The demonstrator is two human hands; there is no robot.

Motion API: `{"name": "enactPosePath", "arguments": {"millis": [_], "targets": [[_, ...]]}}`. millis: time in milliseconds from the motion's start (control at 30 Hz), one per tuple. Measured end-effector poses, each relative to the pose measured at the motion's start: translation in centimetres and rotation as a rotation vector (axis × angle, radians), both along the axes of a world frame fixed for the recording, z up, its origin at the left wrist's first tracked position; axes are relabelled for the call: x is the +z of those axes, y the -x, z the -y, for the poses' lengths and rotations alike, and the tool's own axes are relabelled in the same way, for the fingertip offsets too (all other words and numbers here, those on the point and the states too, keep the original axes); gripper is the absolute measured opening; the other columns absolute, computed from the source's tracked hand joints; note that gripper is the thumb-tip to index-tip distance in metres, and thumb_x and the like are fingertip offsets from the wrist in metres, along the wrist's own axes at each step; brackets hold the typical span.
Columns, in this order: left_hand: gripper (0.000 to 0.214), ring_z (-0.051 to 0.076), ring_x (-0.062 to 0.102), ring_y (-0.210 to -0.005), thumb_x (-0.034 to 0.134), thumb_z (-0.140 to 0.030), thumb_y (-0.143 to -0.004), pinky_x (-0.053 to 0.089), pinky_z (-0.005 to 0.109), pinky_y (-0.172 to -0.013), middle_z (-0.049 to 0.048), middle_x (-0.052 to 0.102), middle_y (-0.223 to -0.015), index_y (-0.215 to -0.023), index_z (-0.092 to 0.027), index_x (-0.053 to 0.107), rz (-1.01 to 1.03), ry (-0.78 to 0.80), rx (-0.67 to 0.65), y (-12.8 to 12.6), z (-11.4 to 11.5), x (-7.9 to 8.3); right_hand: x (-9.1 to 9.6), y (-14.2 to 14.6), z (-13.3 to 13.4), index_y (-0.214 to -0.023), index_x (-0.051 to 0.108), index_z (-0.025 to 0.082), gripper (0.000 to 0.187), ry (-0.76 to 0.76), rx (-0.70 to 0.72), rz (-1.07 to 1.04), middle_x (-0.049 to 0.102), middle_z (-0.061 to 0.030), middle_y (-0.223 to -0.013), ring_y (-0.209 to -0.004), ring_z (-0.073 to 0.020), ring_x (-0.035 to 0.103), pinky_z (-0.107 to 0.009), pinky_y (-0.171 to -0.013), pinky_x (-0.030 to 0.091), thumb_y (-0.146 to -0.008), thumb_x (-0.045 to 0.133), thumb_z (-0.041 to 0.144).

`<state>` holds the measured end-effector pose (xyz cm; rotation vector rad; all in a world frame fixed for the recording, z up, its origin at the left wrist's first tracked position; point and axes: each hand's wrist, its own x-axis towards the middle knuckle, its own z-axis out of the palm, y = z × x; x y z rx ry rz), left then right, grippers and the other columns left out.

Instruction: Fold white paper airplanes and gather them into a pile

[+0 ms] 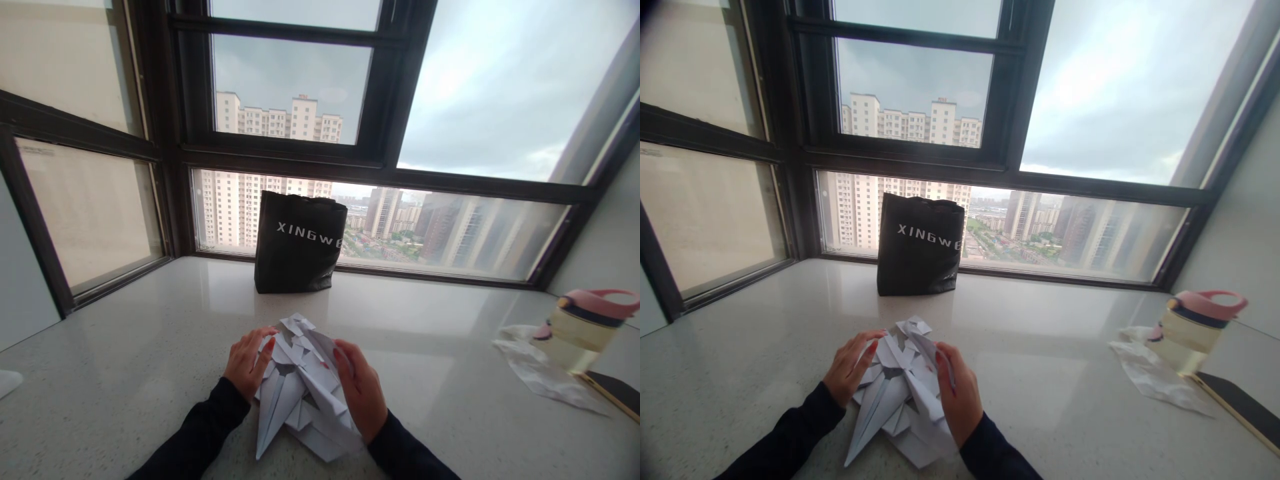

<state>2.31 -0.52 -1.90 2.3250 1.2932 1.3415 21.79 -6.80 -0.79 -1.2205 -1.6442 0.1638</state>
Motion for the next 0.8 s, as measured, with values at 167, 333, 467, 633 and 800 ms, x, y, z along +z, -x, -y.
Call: {"name": "enactPosePath", "arguments": {"millis": [167, 333, 467, 633, 800], "targets": [[0.034, 0.019, 0.052, -0.092, 0.023, -0.035, -0.081, 0.039, 0.034, -0.080, 0.0074, 0.059, -0.097, -0.096, -0.020, 0.050, 0.041, 0.036, -0.020, 0.2, -0.3, -0.1, 1.5, 0.6, 1.0, -0.114, 0.042, 0.021, 0.042, -0.011, 0.199, 0.393, 0.044, -0.0075, -0.119, -0.112, -0.0229, 0.035, -0.039, -0.093, 0.027, -0.076, 0.044, 0.038], [0.037, 0.018, 0.052, -0.095, 0.020, -0.035, -0.082, 0.041, 0.032, -0.082, 0.0076, 0.058, -0.100, -0.101, -0.020, 0.049, 0.060, 0.134, -0.065, 0.0, -0.9, -1.8, 1.6, 2.0, 2.1, -0.120, 0.035, 0.028, 0.062, 0.110, 0.366, 0.620, 0.042, -0.0016, -0.123, -0.116, -0.0249, 0.028, -0.043, -0.097, 0.014, -0.064, 0.056, 0.044], [0.041, 0.018, 0.048, -0.102, 0.020, -0.038, -0.081, 0.038, 0.033, -0.086, 0.0073, 0.054, -0.109, -0.112, -0.020, 0.042, -0.030, 0.195, -0.166, -0.5, -1.2, -3.0, 0.2, 2.5, 1.5, -0.109, 0.049, 0.027, 0.043, 0.148, 0.327, 0.589, 0.056, -0.0019, -0.107, -0.105, -0.0214, 0.043, -0.037, -0.094, 0.024, -0.067, 0.056, 0.032], [0.043, 0.018, 0.049, -0.100, 0.016, -0.039, -0.083, 0.041, 0.030, -0.083, 0.0086, 0.054, -0.108, -0.111, -0.019, 0.041, 0.112, 0.218, -0.237, -0.6, -0.6, -1.8, -0.3, 2.1, 1.0, -0.090, 0.056, 0.021, 0.022, 0.032, 0.247, 0.433, 0.064, -0.0043, -0.080, -0.077, -0.0158, 0.057, -0.026, -0.070, 0.043, -0.080, 0.037, 0.019], [0.045, 0.018, 0.041, -0.108, 0.013, -0.041, -0.084, 0.031, 0.033, -0.093, 0.0083, 0.049, -0.112, -0.109, -0.018, 0.042, 0.325, 0.085, -0.112, -0.2, 0.1, 0.0, 0.0, 1.3, 1.2, -0.080, 0.048, 0.019, 0.022, 0.018, 0.033, -0.014, 0.054, 0.0019, -0.054, -0.052, -0.0118, 0.053, -0.020, -0.050, 0.041, -0.085, 0.028, 0.029]]}}
